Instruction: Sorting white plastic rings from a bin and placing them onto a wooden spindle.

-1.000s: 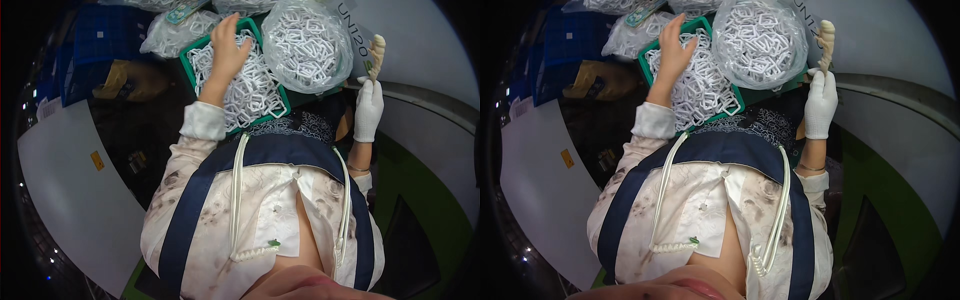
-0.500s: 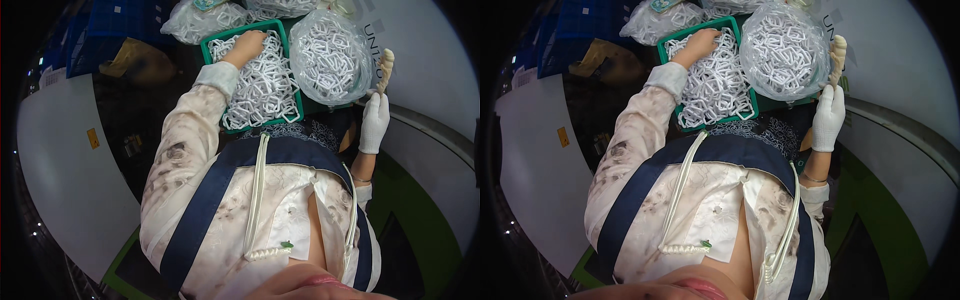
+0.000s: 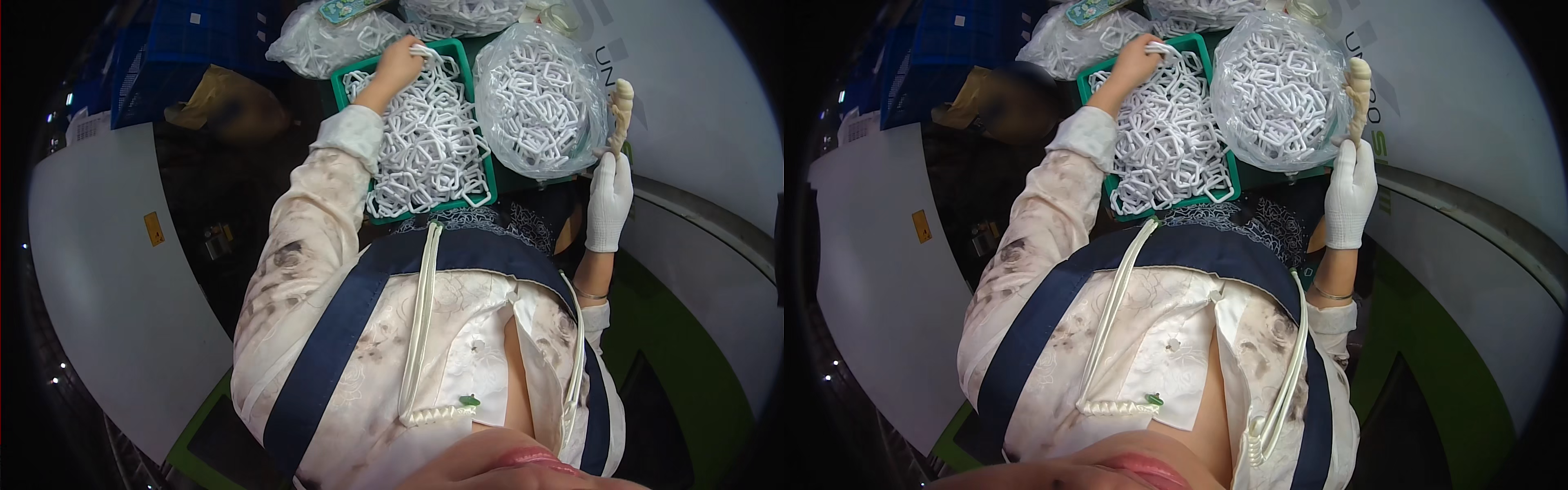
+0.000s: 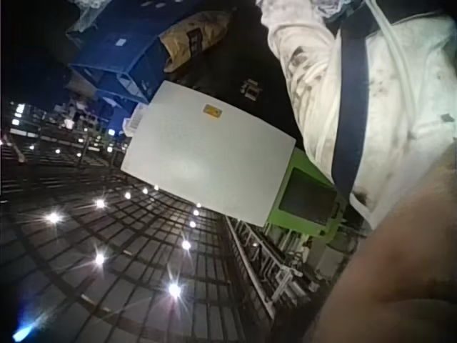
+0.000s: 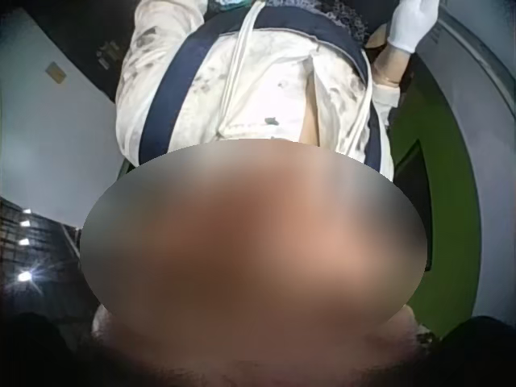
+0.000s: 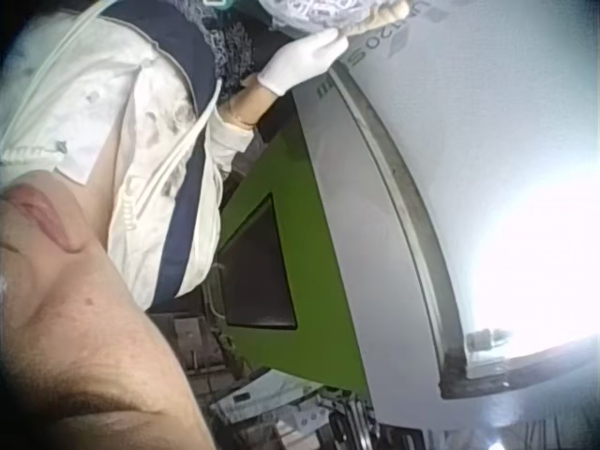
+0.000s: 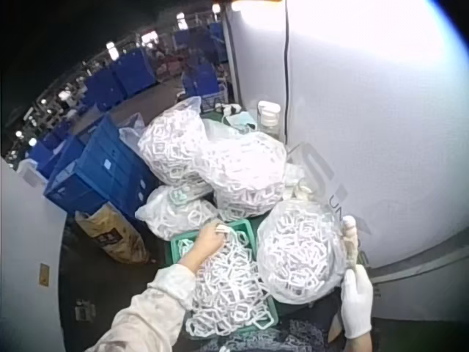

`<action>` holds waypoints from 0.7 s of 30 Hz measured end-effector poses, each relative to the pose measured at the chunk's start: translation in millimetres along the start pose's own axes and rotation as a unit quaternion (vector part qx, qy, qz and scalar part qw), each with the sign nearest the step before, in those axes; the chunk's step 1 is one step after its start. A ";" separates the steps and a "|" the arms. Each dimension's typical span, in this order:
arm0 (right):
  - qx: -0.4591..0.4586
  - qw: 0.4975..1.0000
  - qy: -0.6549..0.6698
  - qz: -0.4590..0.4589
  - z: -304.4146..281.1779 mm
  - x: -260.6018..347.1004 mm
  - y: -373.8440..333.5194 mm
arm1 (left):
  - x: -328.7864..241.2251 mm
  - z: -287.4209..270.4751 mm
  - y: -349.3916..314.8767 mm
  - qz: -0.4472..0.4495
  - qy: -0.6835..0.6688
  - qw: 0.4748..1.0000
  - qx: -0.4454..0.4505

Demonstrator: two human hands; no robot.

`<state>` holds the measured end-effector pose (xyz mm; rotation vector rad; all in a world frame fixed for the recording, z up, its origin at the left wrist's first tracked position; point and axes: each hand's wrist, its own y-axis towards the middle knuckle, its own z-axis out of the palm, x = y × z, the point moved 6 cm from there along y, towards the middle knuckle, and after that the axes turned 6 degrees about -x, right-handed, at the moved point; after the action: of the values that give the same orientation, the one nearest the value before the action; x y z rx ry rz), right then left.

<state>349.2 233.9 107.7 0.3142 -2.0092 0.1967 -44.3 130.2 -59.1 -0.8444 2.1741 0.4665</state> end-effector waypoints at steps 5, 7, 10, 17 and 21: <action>-0.005 1.000 -0.001 0.026 -5.0 -13.6 -0.8 | -27.5 -43.8 0.2 0.052 0.008 0.998 0.037; 0.000 1.000 0.003 0.021 -0.8 -9.4 -2.4 | -15.6 -35.8 -4.5 0.047 -0.003 0.993 0.112; 0.006 1.000 -0.002 -0.017 4.6 -10.2 -1.7 | -7.6 -5.3 -15.6 0.056 0.009 0.973 0.222; 0.018 0.999 0.001 -0.027 8.7 2.5 -9.2 | -35.7 54.4 -42.8 0.153 0.198 0.933 0.259; 0.014 0.999 -0.018 -0.025 0.1 -11.5 -14.7 | -37.7 34.0 -35.5 0.121 0.150 0.954 0.228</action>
<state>358.5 221.4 97.4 0.3866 -2.0334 0.1887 16.7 139.5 -55.3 -0.4143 2.5371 -0.0652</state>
